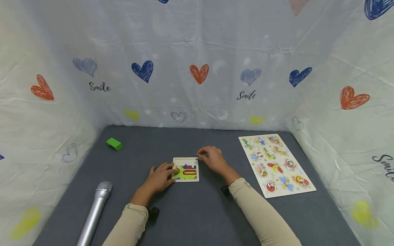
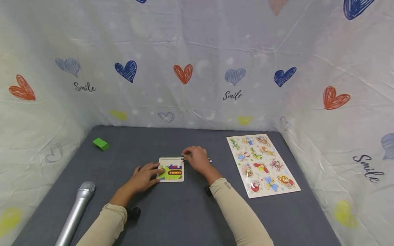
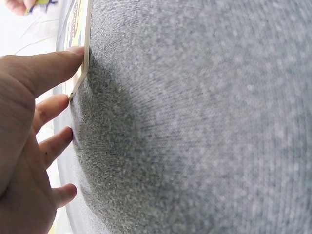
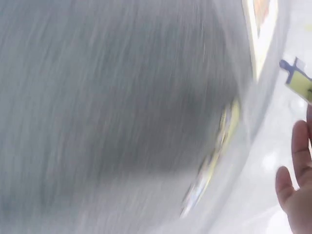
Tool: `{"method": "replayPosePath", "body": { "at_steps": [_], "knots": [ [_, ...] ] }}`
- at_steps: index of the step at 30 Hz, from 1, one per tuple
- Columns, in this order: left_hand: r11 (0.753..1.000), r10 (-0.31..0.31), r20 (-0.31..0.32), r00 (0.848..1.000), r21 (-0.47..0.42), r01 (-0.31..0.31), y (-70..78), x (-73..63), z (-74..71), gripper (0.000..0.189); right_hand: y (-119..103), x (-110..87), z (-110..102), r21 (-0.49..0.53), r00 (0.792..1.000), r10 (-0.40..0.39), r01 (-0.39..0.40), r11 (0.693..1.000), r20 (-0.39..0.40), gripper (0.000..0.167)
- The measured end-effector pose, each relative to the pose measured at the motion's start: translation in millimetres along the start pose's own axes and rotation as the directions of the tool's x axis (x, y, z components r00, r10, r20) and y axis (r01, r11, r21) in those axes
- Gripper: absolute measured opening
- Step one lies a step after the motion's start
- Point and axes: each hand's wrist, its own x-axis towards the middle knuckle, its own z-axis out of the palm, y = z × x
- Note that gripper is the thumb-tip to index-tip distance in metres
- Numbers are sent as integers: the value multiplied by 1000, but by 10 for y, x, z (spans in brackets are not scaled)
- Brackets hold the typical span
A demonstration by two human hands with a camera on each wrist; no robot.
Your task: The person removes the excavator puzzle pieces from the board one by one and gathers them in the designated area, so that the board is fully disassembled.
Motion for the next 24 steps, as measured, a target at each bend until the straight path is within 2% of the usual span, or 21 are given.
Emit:
{"method": "replayPosePath", "body": {
  "at_steps": [5,7,11,15,19,24],
  "knots": [
    [1000,9,-9,1000,1,-9,-8,5,7,40,371,-85,-398,141,986,146,-156,978,81,15],
    [1000,12,-11,1000,1,-12,-9,7,6,40,524,-132,-546,144,976,174,-192,971,127,16],
    [1000,19,-11,1000,0,-19,-16,12,6,41,758,-200,-733,82,958,195,-216,973,208,17],
    [1000,19,-8,1000,8,-19,-24,18,14,41,887,-228,-777,35,949,206,-221,975,240,16],
    [1000,16,-11,1000,7,-16,-34,27,36,41,932,-246,-753,10,950,228,-236,972,214,16],
    [1000,16,-21,1000,5,-16,-67,37,70,41,945,-251,-694,-8,940,267,-271,962,211,15]
  ]
}}
